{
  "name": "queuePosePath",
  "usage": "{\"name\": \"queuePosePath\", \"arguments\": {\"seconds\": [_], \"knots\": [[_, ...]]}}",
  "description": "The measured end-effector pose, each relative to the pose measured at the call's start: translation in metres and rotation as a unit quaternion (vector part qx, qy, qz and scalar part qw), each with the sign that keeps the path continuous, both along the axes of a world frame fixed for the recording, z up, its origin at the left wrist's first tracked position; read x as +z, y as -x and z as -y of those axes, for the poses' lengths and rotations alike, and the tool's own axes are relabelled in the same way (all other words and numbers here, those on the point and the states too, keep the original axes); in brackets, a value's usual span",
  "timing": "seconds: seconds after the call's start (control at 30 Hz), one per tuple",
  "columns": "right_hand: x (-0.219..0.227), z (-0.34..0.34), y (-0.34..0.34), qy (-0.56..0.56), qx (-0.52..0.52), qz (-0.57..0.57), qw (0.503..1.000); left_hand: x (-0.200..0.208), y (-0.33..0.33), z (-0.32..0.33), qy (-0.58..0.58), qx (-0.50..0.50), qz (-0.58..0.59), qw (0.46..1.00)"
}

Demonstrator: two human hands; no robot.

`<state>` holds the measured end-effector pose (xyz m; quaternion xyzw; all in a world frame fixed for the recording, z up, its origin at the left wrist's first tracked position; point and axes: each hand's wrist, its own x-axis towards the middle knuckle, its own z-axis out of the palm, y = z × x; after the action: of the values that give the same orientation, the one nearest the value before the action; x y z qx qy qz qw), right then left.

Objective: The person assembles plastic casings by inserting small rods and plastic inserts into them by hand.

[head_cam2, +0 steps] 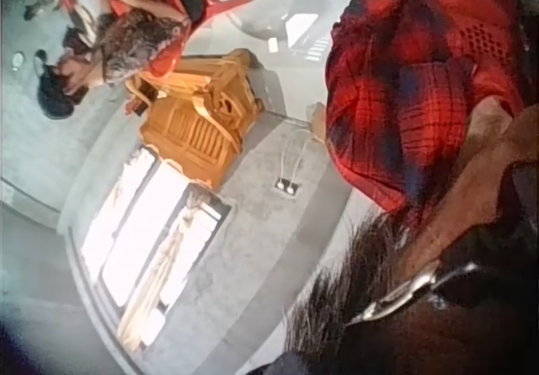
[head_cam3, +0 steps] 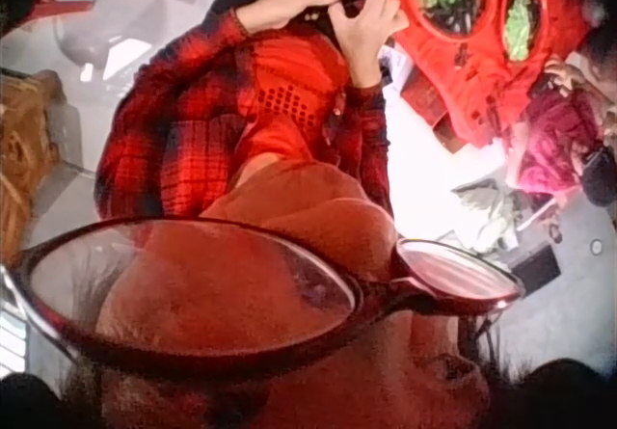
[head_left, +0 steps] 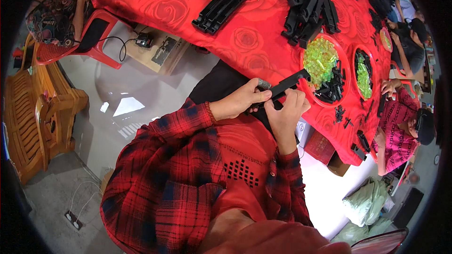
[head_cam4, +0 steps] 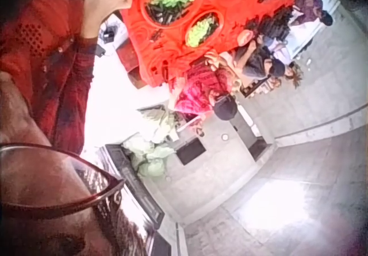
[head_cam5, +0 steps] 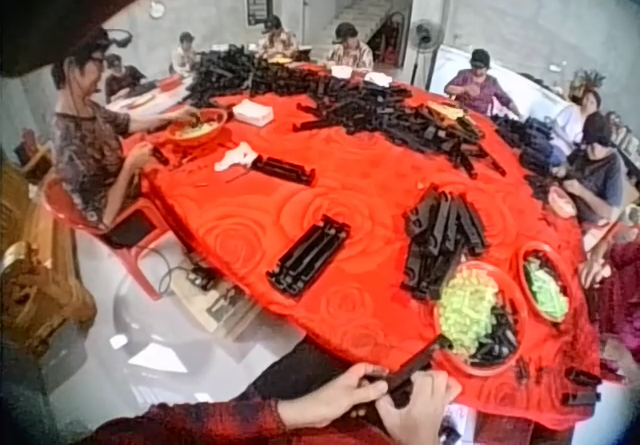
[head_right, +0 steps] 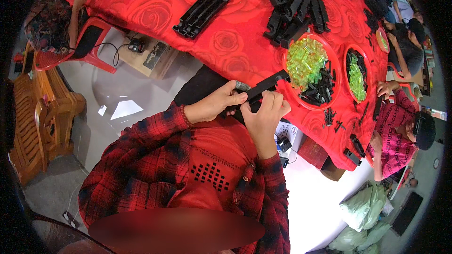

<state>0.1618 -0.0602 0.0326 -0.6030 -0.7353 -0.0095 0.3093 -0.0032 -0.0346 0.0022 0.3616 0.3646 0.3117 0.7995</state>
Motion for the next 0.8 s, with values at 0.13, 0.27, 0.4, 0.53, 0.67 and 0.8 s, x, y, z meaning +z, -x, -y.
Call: {"name": "queuePosePath", "arguments": {"seconds": [0.13,0.27,0.4,0.53,0.67,0.8], "knots": [[-0.001,0.0,0.0,-0.008,0.006,-0.003,1.0,-0.001,0.0,0.0,0.002,0.004,0.0,1.0],[-0.004,0.001,0.0,-0.014,-0.001,-0.002,1.0,-0.006,-0.001,0.001,0.003,0.009,0.0,1.0],[-0.006,0.001,0.001,-0.01,0.0,-0.002,1.0,-0.005,0.0,0.001,0.0,0.014,0.001,1.0],[-0.007,0.0,0.001,-0.012,0.003,-0.005,1.0,-0.008,0.0,-0.001,0.008,0.014,0.002,1.0],[-0.008,-0.001,0.001,-0.011,0.003,-0.007,1.0,-0.008,0.001,-0.002,0.013,0.008,-0.004,1.0],[-0.011,-0.002,0.001,-0.007,0.003,-0.009,1.0,-0.007,0.001,-0.003,0.026,0.013,-0.003,1.0]]}}
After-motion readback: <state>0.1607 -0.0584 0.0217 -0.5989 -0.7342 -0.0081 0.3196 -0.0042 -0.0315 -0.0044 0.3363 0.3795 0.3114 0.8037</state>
